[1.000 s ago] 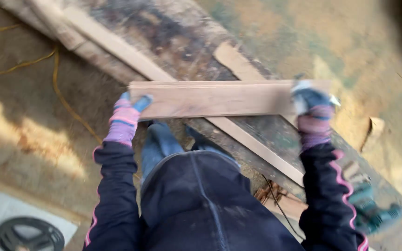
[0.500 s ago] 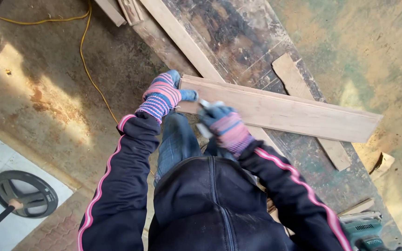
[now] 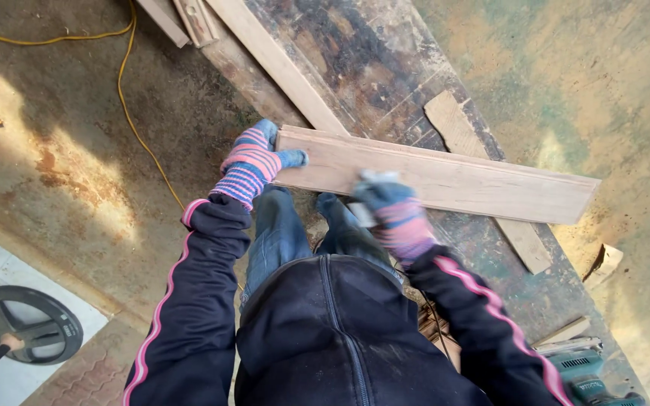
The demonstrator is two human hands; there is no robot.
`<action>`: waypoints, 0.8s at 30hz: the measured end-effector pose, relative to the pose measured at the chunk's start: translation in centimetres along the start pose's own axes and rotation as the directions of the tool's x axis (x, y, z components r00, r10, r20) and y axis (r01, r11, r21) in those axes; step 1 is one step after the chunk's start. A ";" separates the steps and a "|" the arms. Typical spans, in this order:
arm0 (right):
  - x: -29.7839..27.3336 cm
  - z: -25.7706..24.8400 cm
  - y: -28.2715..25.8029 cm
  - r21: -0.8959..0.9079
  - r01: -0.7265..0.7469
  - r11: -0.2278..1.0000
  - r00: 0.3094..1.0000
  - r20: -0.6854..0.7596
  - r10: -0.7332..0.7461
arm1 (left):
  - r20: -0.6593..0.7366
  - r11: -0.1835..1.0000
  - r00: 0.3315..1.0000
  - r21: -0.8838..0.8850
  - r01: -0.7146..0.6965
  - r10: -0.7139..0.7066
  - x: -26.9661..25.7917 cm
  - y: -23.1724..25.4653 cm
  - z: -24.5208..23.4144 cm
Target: Sanding wooden planks using manual sandpaper and an electric orbital sander.
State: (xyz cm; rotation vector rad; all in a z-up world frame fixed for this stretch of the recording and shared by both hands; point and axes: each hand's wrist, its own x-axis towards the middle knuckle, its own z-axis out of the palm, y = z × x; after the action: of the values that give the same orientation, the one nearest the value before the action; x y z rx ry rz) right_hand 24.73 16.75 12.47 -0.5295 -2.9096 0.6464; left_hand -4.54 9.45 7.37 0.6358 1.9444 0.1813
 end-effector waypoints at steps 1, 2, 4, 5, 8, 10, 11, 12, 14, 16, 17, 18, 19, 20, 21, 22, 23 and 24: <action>1.5 1.8 -1.6 -0.008 -0.010 1.000 1.000 -0.002 0.009 | 0.006 1.000 1.000 0.003 -0.011 0.011 0.1 -0.3 0.3; 2.9 3.7 -3.0 -0.005 0.011 1.000 1.000 0.004 -0.011 | -0.009 1.000 1.000 -0.009 -0.020 0.020 0.2 -0.6 0.8; 4.7 6.0 -4.1 -0.012 0.028 1.000 1.000 0.004 -0.028 | -0.025 0.999 0.999 -0.019 -0.042 0.042 0.9 -0.9 1.4; 4.8 6.6 -4.3 -0.008 0.043 0.999 0.999 0.026 -0.043 | -0.043 0.998 0.998 -0.056 -0.042 0.040 1.1 -1.3 1.8; 2.5 4.5 -2.5 -0.040 0.021 0.999 0.999 0.025 -0.020 | -0.069 0.995 0.996 -0.084 -0.056 0.050 1.7 -2.0 2.5; -1.8 0.7 0.7 -0.073 -0.003 0.997 1.000 0.003 0.003 | -0.088 0.995 0.995 -0.083 -0.062 0.055 1.8 -1.9 2.4; -4.8 -1.7 3.2 0.057 -0.164 0.985 0.985 -0.035 0.166 | -0.095 0.997 0.994 -0.052 -0.054 0.049 1.7 -1.7 2.2; -7.7 -4.1 5.6 0.191 -0.313 0.930 0.943 -0.051 0.328 | -0.102 0.999 0.994 -0.021 -0.046 0.043 1.7 -1.6 2.0; -17.5 -6.2 14.0 0.086 -0.495 0.865 0.859 -0.105 0.502 | -0.093 1.000 0.995 -0.002 -0.019 0.019 0.7 -0.6 1.6; -21.8 -8.5 16.6 0.000 -0.631 0.776 0.765 -0.170 0.622 | -0.110 1.000 0.994 -0.001 0.031 -0.031 0.1 -0.2 0.7; -21.4 -9.3 16.0 0.053 -0.651 0.757 0.729 -0.234 0.643 | -0.083 0.999 0.996 0.027 0.039 -0.036 0.1 0.0 0.3; -21.1 -10.0 15.6 0.108 -0.666 0.738 0.688 -0.293 0.664 | -0.056 0.997 0.997 0.055 0.046 -0.043 0.1 0.3 -0.1; -18.6 -8.6 13.6 0.115 -0.654 0.748 0.699 -0.287 0.655 | -0.068 0.997 0.996 0.048 0.060 -0.057 -0.3 0.4 -0.4; -16.1 -7.4 11.7 -0.041 -0.512 0.858 0.838 -0.247 0.487 | -0.035 0.994 0.997 0.085 0.071 -0.068 -0.6 0.6 -0.7; -13.5 -6.5 9.8 -0.193 -0.333 0.923 0.937 -0.181 0.300 | -0.002 0.990 0.997 0.117 0.073 -0.073 -0.7 1.2 -1.0; -11.6 -4.8 9.2 -0.193 -0.316 0.929 0.942 -0.180 0.283 | -0.013 0.991 0.997 0.105 0.081 -0.080 -0.5 1.5 -1.3; -10.0 -3.1 8.4 -0.165 -0.217 0.962 0.969 -0.155 0.192 | 0.015 0.987 0.993 0.110 0.115 -0.118 -0.4 1.5 -1.4; -8.6 -1.3 7.5 -0.134 -0.116 0.984 0.986 -0.133 0.099 | 0.043 0.982 0.987 0.115 0.149 -0.155 -0.2 1.6 -1.4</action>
State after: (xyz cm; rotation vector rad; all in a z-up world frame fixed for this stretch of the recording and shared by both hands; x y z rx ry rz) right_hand 35.28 20.53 10.07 -0.7209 -2.8367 0.4037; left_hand -5.10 10.88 8.82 0.5561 1.9535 -0.0392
